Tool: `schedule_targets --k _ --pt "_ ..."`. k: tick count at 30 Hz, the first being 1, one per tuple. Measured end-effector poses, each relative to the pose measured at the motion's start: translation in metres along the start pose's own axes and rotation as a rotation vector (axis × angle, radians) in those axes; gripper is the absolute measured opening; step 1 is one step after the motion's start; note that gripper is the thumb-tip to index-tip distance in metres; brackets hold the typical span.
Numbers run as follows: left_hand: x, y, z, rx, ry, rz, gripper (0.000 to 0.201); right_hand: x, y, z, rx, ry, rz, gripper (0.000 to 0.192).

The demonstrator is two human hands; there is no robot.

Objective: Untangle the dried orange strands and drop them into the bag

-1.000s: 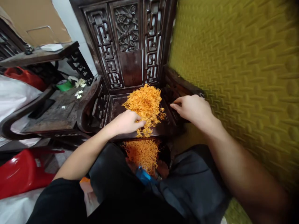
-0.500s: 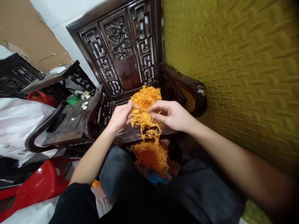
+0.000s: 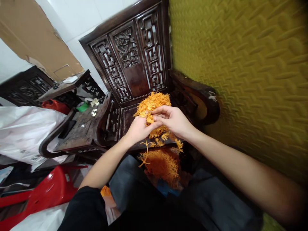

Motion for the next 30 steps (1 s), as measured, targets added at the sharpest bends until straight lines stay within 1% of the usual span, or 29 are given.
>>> schedule_targets --k 3,6,7,9,11,12,13,14,16,17,18,19,22,24,25,27,30 --pt "-0.003 -0.009 -0.001 0.0 0.011 0.018 0.03 -0.005 -0.001 -0.002 0.031 -0.023 -0.138 0.014" --pt "-0.009 -0.018 -0.004 0.025 -0.043 -0.103 0.035 -0.011 -0.001 -0.005 0.051 -0.031 -0.183 0.012" --pt "-0.011 -0.021 -0.005 0.039 -0.07 -0.148 0.039 -0.013 -0.001 -0.006 0.051 -0.033 -0.182 0.013" --pt "-0.012 -0.027 -0.008 0.087 -0.113 -0.204 0.055 -0.014 0.002 -0.007 0.046 -0.026 -0.18 0.013" --pt "-0.012 -0.036 -0.009 0.158 -0.125 -0.216 0.075 -0.013 0.004 -0.007 0.046 -0.011 -0.174 0.013" --pt "-0.011 -0.041 -0.009 0.196 -0.121 -0.203 0.081 -0.012 0.005 -0.006 0.046 -0.004 -0.166 0.014" --pt "-0.011 -0.046 -0.009 0.231 -0.111 -0.173 0.082 -0.011 0.005 -0.006 0.051 0.002 -0.15 0.014" --pt "-0.011 -0.05 -0.009 0.25 -0.101 -0.128 0.077 -0.01 0.005 -0.005 0.056 0.013 -0.126 0.015" --pt "-0.012 -0.054 -0.007 0.239 -0.08 -0.026 0.057 -0.008 0.004 -0.003 0.064 0.061 -0.053 0.018" --pt "-0.013 -0.054 -0.007 0.213 -0.067 0.014 0.049 -0.006 0.004 -0.002 0.063 0.096 -0.006 0.02" --pt "-0.013 -0.051 -0.006 0.186 -0.049 0.041 0.046 -0.005 0.004 -0.002 0.057 0.132 0.04 0.021" --pt "-0.014 -0.048 -0.005 0.164 -0.029 0.055 0.046 -0.004 0.004 -0.002 0.048 0.166 0.081 0.022" --pt "-0.011 -0.034 -0.003 0.132 0.033 0.091 0.061 -0.002 0.008 -0.003 0.022 0.219 0.156 0.023" --pt "-0.009 -0.024 -0.002 0.104 0.05 0.156 0.072 -0.002 0.011 -0.003 0.009 0.226 0.185 0.022" --pt "-0.009 -0.02 -0.001 0.083 0.052 0.197 0.075 -0.002 0.012 -0.004 0.005 0.228 0.2 0.022" --pt "-0.009 -0.014 0.001 0.04 0.072 0.266 0.071 -0.001 0.014 -0.003 -0.001 0.234 0.232 0.02" --pt "-0.012 -0.009 0.003 -0.008 0.153 0.327 0.056 -0.001 0.015 -0.003 -0.024 0.247 0.266 0.02"
Point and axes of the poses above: each hand's wrist, its own z-axis towards the middle knuckle, its own y-axis out of the palm, x = y × z, the point moved 5 cm from there along z, towards the middle knuckle, and after that the axes turned 11 degrees about y, right-handed, at the moved point
